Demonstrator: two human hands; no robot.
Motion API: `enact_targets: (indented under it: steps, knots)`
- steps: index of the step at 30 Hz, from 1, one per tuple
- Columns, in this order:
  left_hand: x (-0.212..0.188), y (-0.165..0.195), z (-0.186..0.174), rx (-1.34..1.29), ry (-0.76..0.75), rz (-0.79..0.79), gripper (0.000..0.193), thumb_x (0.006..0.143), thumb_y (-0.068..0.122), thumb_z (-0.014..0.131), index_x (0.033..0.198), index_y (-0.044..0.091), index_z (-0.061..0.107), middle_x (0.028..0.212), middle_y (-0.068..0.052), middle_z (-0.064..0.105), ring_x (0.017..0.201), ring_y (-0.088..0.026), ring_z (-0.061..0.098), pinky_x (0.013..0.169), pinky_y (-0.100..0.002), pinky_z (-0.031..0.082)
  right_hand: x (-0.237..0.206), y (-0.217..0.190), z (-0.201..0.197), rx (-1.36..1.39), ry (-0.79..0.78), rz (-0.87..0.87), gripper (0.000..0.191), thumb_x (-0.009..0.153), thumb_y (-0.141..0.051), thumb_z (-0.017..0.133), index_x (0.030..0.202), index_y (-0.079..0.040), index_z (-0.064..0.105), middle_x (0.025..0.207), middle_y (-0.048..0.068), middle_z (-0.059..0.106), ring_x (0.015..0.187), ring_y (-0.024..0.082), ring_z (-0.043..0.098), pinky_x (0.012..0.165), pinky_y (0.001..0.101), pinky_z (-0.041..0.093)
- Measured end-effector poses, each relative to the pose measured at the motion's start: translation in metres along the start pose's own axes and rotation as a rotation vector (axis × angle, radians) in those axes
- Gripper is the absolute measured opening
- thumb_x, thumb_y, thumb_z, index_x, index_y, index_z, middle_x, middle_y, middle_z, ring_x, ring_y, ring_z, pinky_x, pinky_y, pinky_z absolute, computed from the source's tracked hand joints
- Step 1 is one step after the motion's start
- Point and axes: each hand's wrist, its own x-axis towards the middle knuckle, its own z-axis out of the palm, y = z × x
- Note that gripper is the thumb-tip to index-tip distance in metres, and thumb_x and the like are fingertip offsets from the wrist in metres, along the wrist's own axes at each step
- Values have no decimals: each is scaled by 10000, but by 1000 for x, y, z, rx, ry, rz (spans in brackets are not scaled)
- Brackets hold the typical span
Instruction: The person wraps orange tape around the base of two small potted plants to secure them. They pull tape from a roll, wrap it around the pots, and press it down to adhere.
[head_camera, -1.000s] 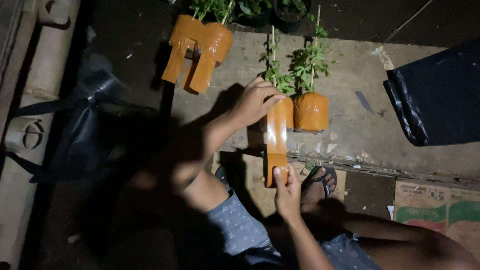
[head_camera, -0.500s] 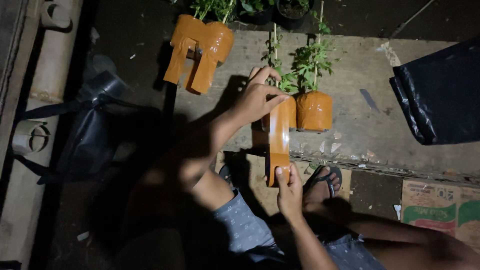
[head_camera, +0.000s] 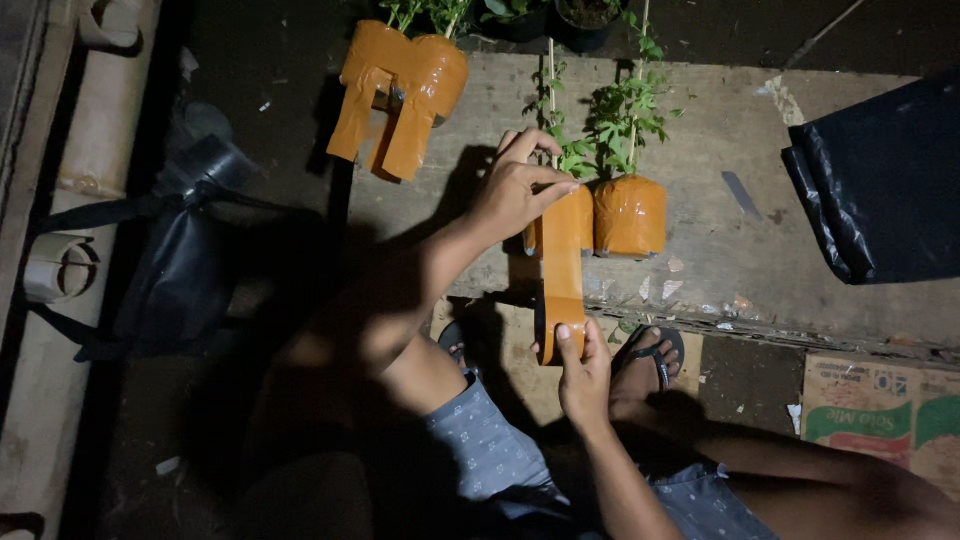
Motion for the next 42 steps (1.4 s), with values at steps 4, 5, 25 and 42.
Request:
enact_targets:
  steps: [4,5,25,42]
  knots:
    - [-2,-4,5,-25,-17,-16,158,871,218,840,973,97,843,1131,-73,633,1128,-263,529,1003,-382,451,0,6,-2,-13,13,12,228,1054,-227,562,1128,-14,598,942,59,698,788,128,694,732,274,564]
    - [-2,-6,7,-17,-19,-32,166,857,225,847,960,96,840,1114,-80,628,1120,-269,535,998,-389,447,0,7,-3,-10,20,18,226,1051,-225,565,1120,-12,598,938,60,699,779,129,697,721,275,568]
    - [17,48,53,549,-71,-218,625,1084,392,438,1511,-64,399,1648,-271,293,1572,-404,184,1283,-549,70,6,24,-3,10,15,36,203,1054,-209,569,1112,-16,595,923,55,685,778,131,690,722,280,568]
    - [26,48,69,733,93,-448,660,1055,368,481,1635,169,236,1698,-239,163,1580,-461,69,1245,-660,-24,8,23,-3,-44,3,-42,212,1062,-217,579,1074,-8,617,895,50,683,791,106,653,726,268,532]
